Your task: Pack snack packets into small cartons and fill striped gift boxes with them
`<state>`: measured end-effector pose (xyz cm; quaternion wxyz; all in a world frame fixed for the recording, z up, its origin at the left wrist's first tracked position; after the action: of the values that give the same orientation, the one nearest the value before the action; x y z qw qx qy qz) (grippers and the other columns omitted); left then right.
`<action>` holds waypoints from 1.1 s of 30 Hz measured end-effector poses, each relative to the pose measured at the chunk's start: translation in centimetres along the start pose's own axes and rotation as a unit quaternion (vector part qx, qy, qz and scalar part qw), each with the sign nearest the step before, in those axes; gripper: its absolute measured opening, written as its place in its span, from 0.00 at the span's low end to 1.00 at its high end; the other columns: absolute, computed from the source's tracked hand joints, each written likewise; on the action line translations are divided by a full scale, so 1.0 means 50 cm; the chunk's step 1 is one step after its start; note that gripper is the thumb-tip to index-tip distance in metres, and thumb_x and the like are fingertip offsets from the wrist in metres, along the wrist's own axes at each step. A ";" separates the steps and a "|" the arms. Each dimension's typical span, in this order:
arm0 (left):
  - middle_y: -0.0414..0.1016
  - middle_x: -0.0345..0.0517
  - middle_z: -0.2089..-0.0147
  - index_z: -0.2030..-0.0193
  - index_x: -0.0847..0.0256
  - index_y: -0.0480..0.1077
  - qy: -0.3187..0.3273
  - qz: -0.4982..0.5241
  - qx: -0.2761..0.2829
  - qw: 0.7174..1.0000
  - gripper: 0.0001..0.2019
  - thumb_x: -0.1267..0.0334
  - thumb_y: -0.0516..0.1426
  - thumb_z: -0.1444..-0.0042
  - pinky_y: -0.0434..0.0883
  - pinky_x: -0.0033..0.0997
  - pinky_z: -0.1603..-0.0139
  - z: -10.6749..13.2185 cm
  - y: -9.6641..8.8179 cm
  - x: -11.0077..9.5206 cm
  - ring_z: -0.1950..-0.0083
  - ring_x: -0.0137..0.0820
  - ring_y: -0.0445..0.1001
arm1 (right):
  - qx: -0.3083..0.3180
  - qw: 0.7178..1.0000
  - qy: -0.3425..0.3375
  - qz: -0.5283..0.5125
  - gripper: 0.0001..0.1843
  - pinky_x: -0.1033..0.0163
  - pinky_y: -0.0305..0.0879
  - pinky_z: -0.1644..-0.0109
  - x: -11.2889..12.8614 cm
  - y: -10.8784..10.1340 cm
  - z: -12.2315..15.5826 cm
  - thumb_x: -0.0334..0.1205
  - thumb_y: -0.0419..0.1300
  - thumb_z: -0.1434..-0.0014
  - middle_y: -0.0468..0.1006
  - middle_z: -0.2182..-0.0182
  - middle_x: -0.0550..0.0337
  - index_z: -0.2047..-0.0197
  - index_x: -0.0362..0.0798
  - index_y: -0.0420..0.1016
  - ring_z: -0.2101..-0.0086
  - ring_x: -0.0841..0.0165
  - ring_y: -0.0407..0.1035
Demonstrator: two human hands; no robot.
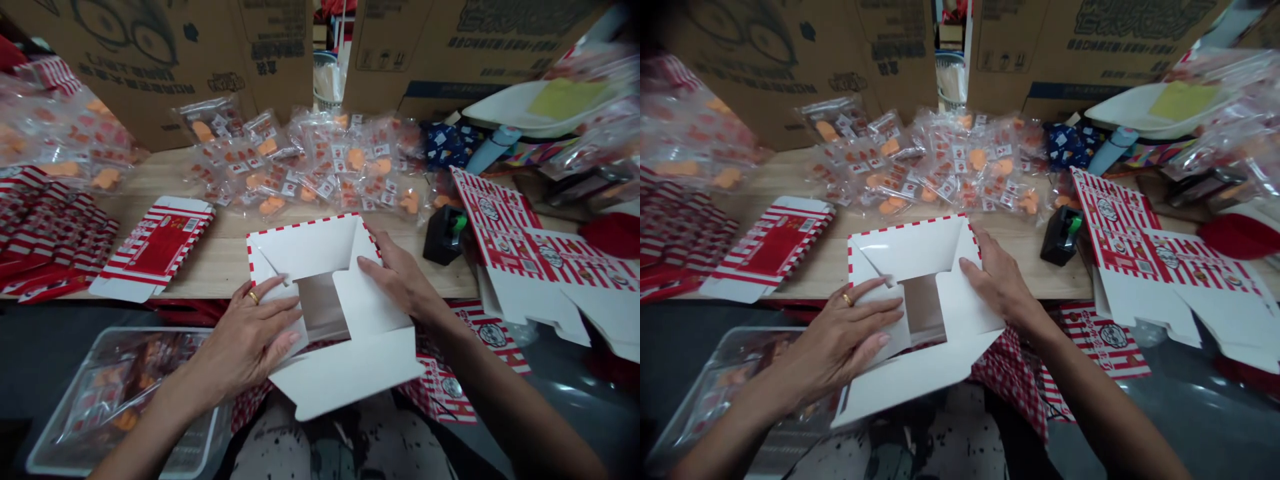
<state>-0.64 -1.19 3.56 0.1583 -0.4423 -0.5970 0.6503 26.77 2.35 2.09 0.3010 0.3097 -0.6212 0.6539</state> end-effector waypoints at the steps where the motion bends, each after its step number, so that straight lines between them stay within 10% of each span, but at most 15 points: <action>1: 0.77 0.46 0.37 0.41 0.51 0.74 -0.003 0.023 -0.014 1.000 0.17 0.62 0.53 0.33 0.60 0.64 0.31 -0.001 -0.005 0.004 0.27 0.52 0.60 | -0.004 1.000 0.001 -0.003 0.37 0.38 0.63 0.36 -0.001 0.001 0.000 0.48 0.54 0.39 0.70 0.36 0.44 0.29 0.46 0.57 0.40 0.48 0.67; 6: 0.66 0.50 0.28 0.44 0.54 0.72 -0.013 0.123 -0.078 0.989 0.15 0.61 0.49 0.31 0.61 0.56 0.28 -0.003 -0.030 0.027 0.24 0.46 0.56 | -0.031 0.998 -0.007 0.062 0.39 0.38 0.66 0.39 0.017 0.000 0.002 0.43 0.51 0.38 0.70 0.37 0.43 0.25 0.47 0.50 0.43 0.47 0.69; 12: 0.59 0.48 0.24 0.34 0.47 0.68 0.004 0.128 -0.001 0.992 0.24 0.44 0.50 0.32 0.52 0.63 0.25 -0.008 -0.037 0.046 0.21 0.52 0.48 | 0.067 0.949 -0.004 0.308 0.46 0.39 0.72 0.55 0.058 0.013 -0.003 0.42 0.53 0.39 0.70 0.43 0.35 0.21 0.50 0.39 0.59 0.45 0.75; 18: 0.45 0.48 0.19 0.25 0.42 0.57 0.043 0.152 0.038 0.987 0.53 0.18 0.49 0.54 0.44 0.70 0.25 0.011 -0.057 0.045 0.20 0.60 0.36 | -0.043 0.983 0.012 0.180 0.41 0.38 0.70 0.48 0.033 0.003 -0.012 0.44 0.51 0.36 0.72 0.45 0.37 0.23 0.43 0.46 0.53 0.46 0.73; 23: 0.45 0.50 0.20 0.23 0.47 0.52 0.039 0.051 0.046 0.997 0.47 0.32 0.60 0.45 0.45 0.71 0.25 0.006 -0.044 0.024 0.19 0.57 0.34 | -0.162 0.974 -0.148 0.063 0.33 0.38 0.68 0.42 0.060 -0.057 0.072 0.51 0.42 0.28 0.68 0.39 0.44 0.25 0.52 0.53 0.46 0.49 0.70; 27: 0.57 0.53 0.23 0.29 0.54 0.62 0.025 0.010 0.042 0.999 0.27 0.50 0.54 0.33 0.50 0.66 0.24 -0.009 -0.040 0.013 0.20 0.52 0.45 | -0.088 0.870 -0.441 0.204 0.36 0.41 0.55 0.30 0.134 -0.063 0.166 0.48 0.48 0.30 0.45 0.24 0.56 0.22 0.57 0.46 0.30 0.51 0.53; 33: 0.60 0.54 0.25 0.27 0.53 0.56 -0.008 0.076 -0.003 0.997 0.30 0.47 0.51 0.32 0.55 0.68 0.27 -0.003 -0.031 0.019 0.22 0.56 0.50 | -0.008 0.864 -0.393 0.315 0.46 0.38 0.55 0.32 0.116 -0.005 0.133 0.46 0.58 0.34 0.33 0.24 0.35 0.22 0.41 0.42 0.27 0.42 0.42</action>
<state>-1.57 -0.03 4.60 0.1017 -0.4816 -0.5649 0.6622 23.53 -4.20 7.02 -0.1876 0.3260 -0.7580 0.5329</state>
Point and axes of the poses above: each hand's wrist, its own z-axis away from the middle knuckle, its own y-axis out of the palm, x = y × z, the point moved 4 cm from there along -z, towards the middle knuckle
